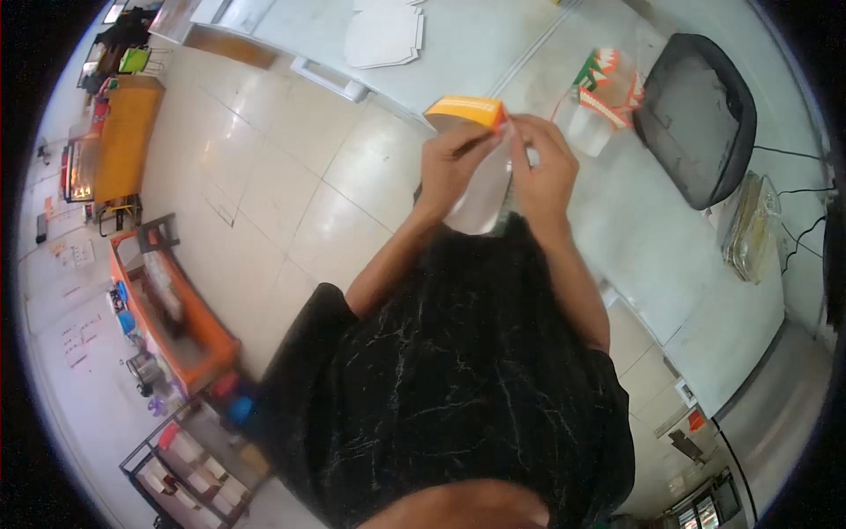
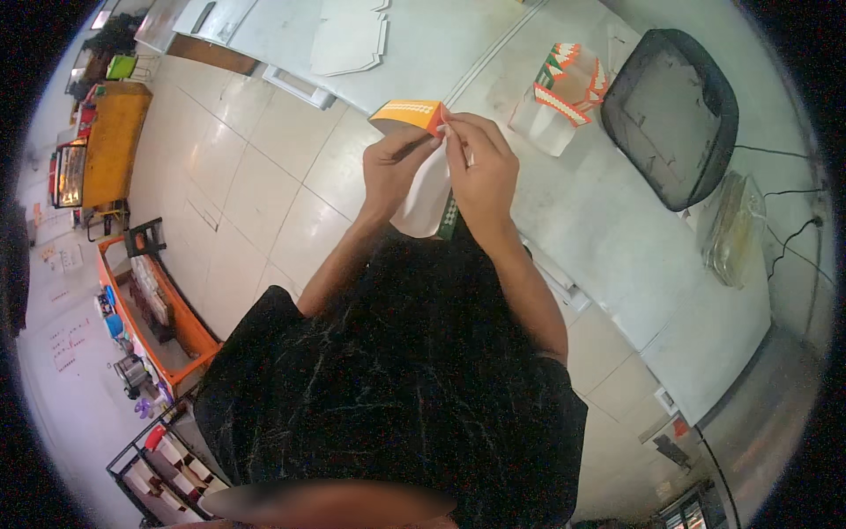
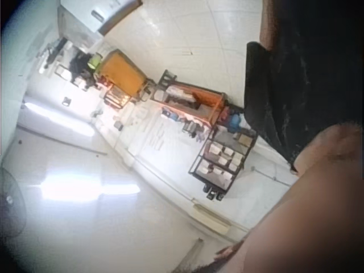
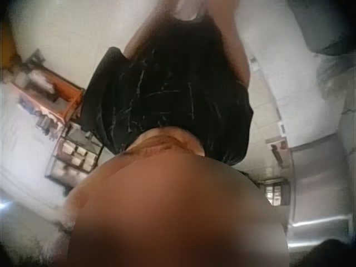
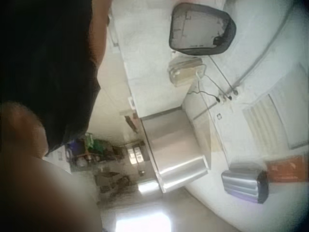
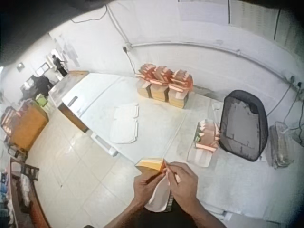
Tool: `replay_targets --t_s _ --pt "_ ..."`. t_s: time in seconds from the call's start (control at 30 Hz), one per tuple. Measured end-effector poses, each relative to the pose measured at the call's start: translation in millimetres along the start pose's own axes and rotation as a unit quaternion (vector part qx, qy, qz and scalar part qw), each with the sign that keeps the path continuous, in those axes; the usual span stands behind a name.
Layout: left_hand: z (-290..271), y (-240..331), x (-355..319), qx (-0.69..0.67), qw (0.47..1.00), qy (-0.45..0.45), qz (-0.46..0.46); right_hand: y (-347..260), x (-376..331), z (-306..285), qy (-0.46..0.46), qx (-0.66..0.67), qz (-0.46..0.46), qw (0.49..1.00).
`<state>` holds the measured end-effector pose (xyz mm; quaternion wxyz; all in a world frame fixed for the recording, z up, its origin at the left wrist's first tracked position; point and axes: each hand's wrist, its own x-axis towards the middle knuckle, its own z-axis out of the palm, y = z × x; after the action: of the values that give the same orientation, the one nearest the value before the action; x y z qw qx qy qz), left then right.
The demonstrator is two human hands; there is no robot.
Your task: The person assembles small, colorful cardboard boxes by hand. They fold the flat cardboard pieces into rectangular shapes, tuck in the flaps, and place the finished boxes on a white counter. The process is repeated multiple times throughout the clip.
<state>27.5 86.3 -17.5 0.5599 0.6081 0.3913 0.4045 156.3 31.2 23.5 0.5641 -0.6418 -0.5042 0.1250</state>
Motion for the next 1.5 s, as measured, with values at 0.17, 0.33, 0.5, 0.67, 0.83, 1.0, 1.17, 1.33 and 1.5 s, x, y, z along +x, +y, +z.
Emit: replay_targets --t_s 0.17,0.33,0.5,0.67,0.83,1.0,1.17,1.33,1.5 --pt "1 1 -1 -0.003 1.0 0.011 0.014 -5 1 -1 -0.002 0.005 0.003 1.0" --pt "-1 1 -1 0.023 0.999 0.014 0.022 -6 1 3 -0.001 0.007 0.01 1.0" --pt "-3 0 -3 0.011 0.999 0.022 0.029 -5 0 7 -0.005 0.019 0.026 0.999" --pt "-5 -1 -5 0.001 0.999 0.028 0.029 -4 -2 10 -0.007 0.017 0.026 1.0" --pt "-7 2 -6 0.018 0.999 0.027 0.0 -5 -3 9 -0.02 0.017 0.003 1.0" --pt "-4 2 -6 0.034 0.998 0.043 0.022 3 -4 8 -0.028 -0.002 -0.017 0.999" --pt "-6 -4 -6 0.054 0.998 0.028 0.019 7 -10 9 -0.009 -0.014 -0.002 1.0" --pt "-6 0 -7 0.108 0.994 -0.008 0.033 7 -14 12 0.025 -0.03 0.003 0.999" --pt "-1 -4 -8 0.045 0.999 0.012 0.022 10 -12 10 0.014 -0.017 -0.028 0.999"
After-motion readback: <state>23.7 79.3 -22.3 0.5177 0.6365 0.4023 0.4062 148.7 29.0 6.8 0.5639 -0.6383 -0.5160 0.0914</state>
